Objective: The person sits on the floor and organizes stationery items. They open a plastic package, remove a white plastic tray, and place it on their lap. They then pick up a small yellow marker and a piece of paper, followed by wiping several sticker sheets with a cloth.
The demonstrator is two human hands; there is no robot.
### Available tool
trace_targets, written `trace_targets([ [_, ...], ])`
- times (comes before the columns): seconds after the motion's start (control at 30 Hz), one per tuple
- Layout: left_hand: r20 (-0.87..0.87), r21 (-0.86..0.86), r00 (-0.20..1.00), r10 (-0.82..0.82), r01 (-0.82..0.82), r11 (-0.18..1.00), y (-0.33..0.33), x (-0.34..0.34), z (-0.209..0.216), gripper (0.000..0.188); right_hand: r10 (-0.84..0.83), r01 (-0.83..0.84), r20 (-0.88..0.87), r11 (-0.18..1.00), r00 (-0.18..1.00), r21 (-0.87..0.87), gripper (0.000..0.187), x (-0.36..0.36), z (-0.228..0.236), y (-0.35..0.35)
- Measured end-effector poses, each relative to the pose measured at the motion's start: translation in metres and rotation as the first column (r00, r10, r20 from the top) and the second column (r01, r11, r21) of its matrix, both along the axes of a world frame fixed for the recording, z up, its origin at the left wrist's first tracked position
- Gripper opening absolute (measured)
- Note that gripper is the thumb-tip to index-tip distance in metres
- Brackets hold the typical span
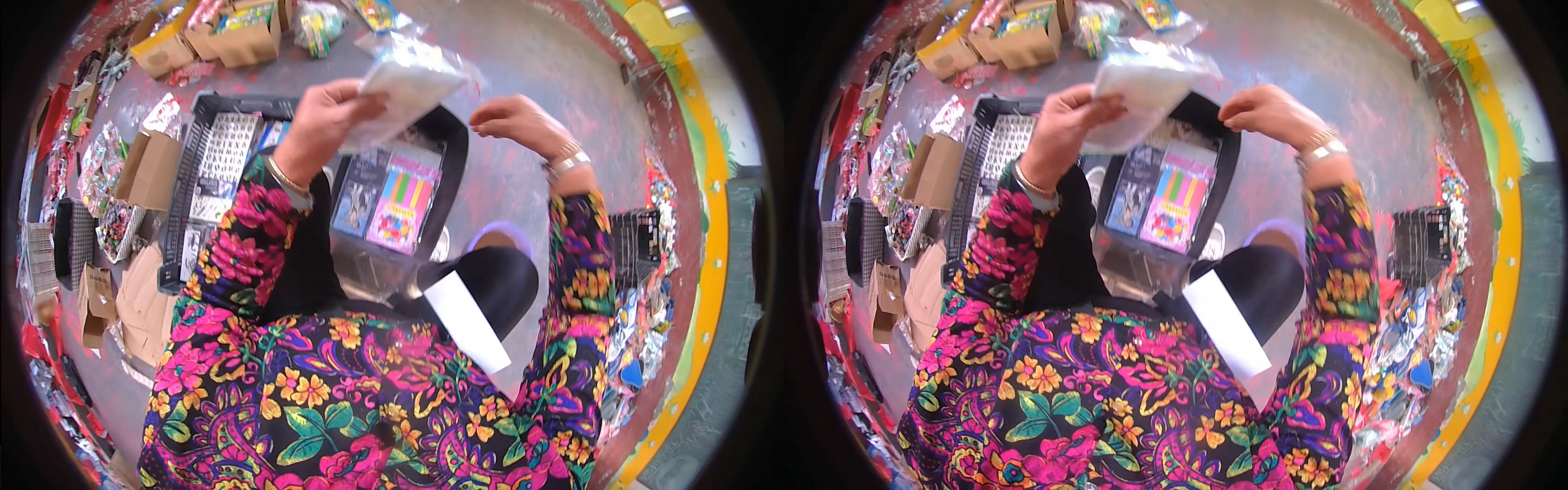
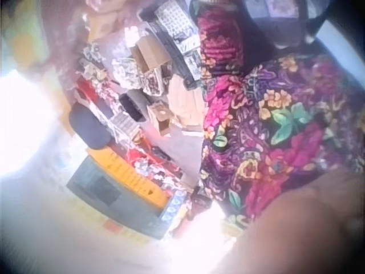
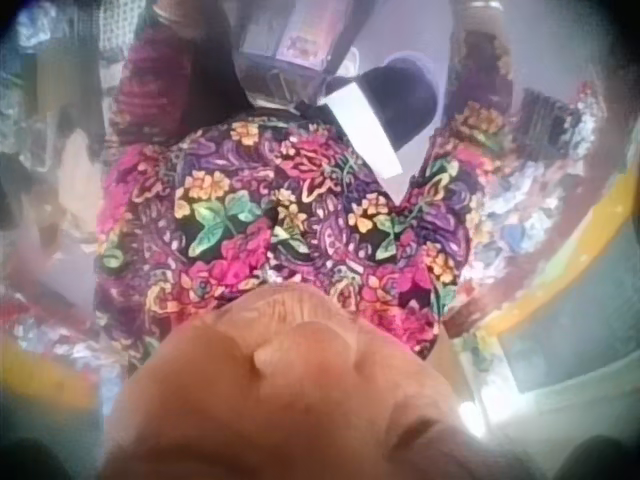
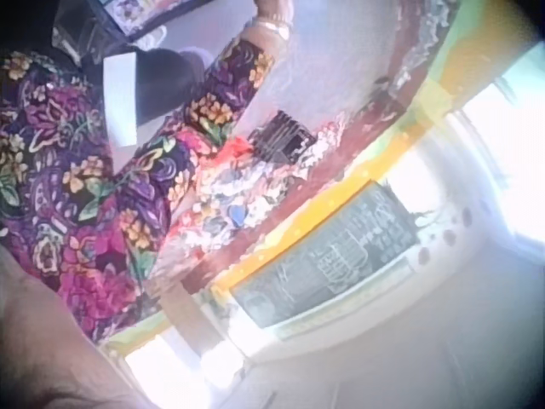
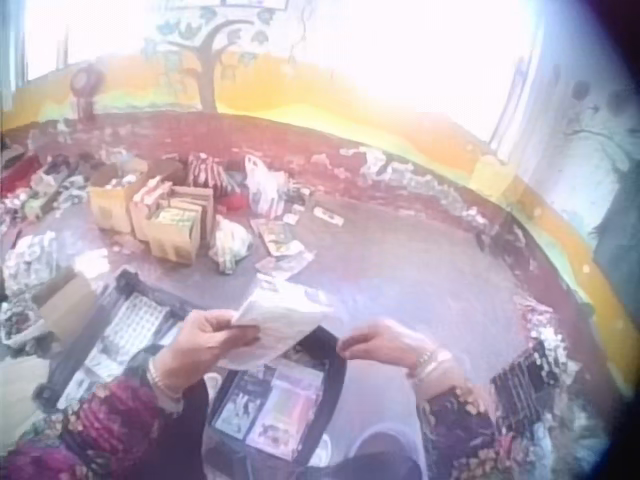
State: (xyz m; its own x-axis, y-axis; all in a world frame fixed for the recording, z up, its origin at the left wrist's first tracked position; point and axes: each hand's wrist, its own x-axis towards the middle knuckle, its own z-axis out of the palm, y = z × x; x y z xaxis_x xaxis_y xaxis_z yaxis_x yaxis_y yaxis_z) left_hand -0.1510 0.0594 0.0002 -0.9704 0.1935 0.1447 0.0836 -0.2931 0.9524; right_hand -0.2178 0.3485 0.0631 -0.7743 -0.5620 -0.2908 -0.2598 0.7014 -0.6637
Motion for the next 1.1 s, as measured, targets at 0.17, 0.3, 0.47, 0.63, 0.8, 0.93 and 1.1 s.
trace_targets([
  [0.17,-0.064,-0.030,0.994,0.085,-0.087,0.996,-0.002,0.014,0.011,0.020,0.371,-0.364,0.054,0.855,0.927,0.369,0.022,-0.017,-0.149,-0.017],
  [0.3,-0.070,-0.126,0.989,0.127,-0.135,0.983,0.003,0.019,0.026,0.020,0.449,-0.495,0.250,0.593,0.858,0.635,0.024,-0.004,-0.267,-0.030],
  [0.47,-0.018,-0.145,0.987,0.157,-0.158,0.977,0.005,0.056,0.056,0.020,0.257,-0.481,0.408,0.504,0.876,0.717,0.031,0.076,-0.303,-0.049],
  [0.63,0.091,-0.085,0.986,0.142,-0.135,0.987,0.004,0.067,0.064,0.021,0.287,-0.314,0.184,0.517,0.940,0.796,0.037,0.149,-0.411,-0.047],
  [0.8,0.208,-0.072,0.975,0.079,-0.066,0.995,0.007,0.064,0.061,0.021,0.223,-0.356,0.278,0.529,0.934,0.770,0.041,0.171,-0.424,-0.055],
  [0.93,0.269,-0.091,0.960,0.074,-0.051,0.995,0.004,0.064,0.052,0.025,0.101,-0.336,0.352,0.618,0.930,0.710,0.030,0.140,-0.428,-0.063],
  [1.1,0.255,-0.003,0.964,-0.077,0.081,0.997,0.005,0.043,0.041,0.035,0.143,-0.221,0.218,0.893,0.965,0.392,0.026,0.001,-0.300,-0.073],
])
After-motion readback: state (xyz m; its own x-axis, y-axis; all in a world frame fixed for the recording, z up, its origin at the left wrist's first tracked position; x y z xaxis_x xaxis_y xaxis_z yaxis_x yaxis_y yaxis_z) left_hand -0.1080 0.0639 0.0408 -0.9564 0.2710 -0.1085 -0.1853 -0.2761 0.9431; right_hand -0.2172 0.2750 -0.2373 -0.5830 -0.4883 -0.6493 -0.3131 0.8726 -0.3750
